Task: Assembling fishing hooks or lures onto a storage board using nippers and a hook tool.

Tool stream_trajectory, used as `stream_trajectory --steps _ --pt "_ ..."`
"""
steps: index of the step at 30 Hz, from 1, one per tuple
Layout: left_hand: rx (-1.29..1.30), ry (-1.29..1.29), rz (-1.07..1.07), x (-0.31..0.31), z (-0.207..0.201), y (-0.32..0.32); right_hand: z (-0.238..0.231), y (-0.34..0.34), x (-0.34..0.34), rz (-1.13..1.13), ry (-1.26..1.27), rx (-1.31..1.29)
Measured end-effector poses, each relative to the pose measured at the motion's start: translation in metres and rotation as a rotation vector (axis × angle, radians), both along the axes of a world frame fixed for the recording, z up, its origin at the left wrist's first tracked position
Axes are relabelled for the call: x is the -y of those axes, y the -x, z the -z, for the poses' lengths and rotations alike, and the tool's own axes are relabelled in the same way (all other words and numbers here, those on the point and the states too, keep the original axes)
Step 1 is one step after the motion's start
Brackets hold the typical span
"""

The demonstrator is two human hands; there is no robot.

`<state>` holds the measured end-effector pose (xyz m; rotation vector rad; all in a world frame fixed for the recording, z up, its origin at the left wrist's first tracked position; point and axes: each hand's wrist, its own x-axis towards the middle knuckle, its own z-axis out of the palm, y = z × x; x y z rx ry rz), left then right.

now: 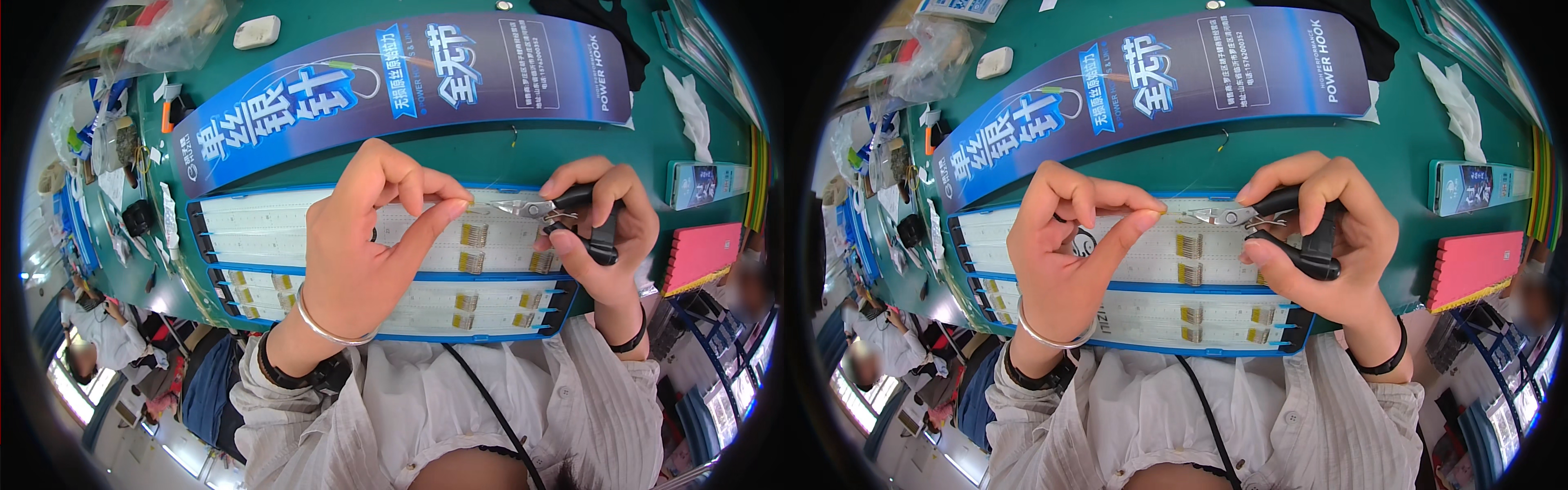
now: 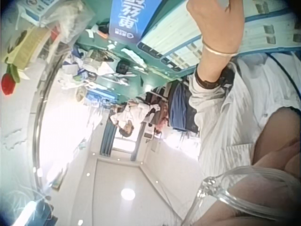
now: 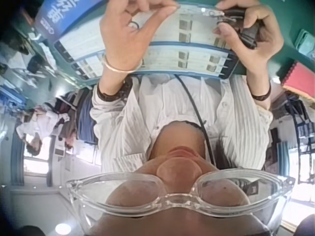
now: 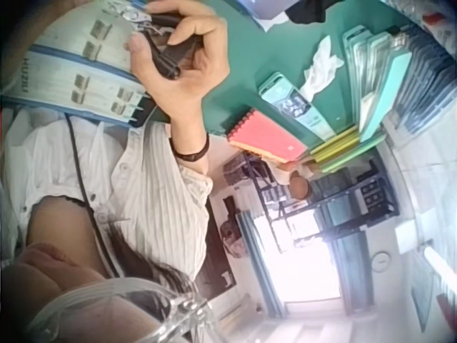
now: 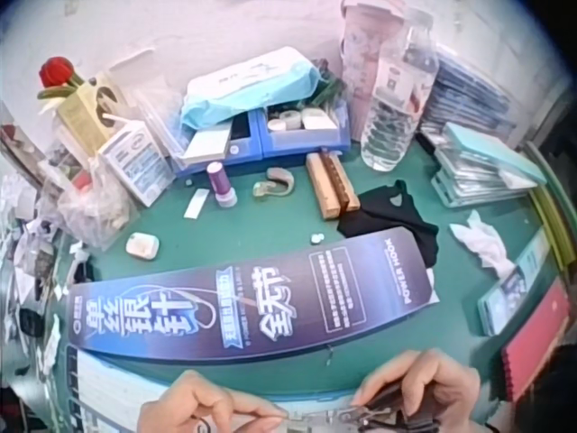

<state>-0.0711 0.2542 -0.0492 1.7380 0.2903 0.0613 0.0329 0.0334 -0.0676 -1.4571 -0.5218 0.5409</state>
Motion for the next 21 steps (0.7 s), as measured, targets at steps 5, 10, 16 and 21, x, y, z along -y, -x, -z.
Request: stream_trajectory --steps 5,10,16,21 --pt "-0.003 -0.018 0.016 0.000 0.001 0.001 -0.001 0.000 -0.003 -0.027 -0.002 0.017" --pt "0.015 -0.287 0.082 -0.004 -0.002 0.008 -0.003 -0.002 0.000 -0.028 -0.007 0.015" --pt "0.079 -0.769 0.447 -0.021 -0.006 0.025 0.001 -0.009 0.001 -0.107 0.039 0.291" --pt "-0.032 -1.011 0.491 -0.016 0.005 0.038 0.003 -0.009 -0.003 -0.092 0.076 0.374"
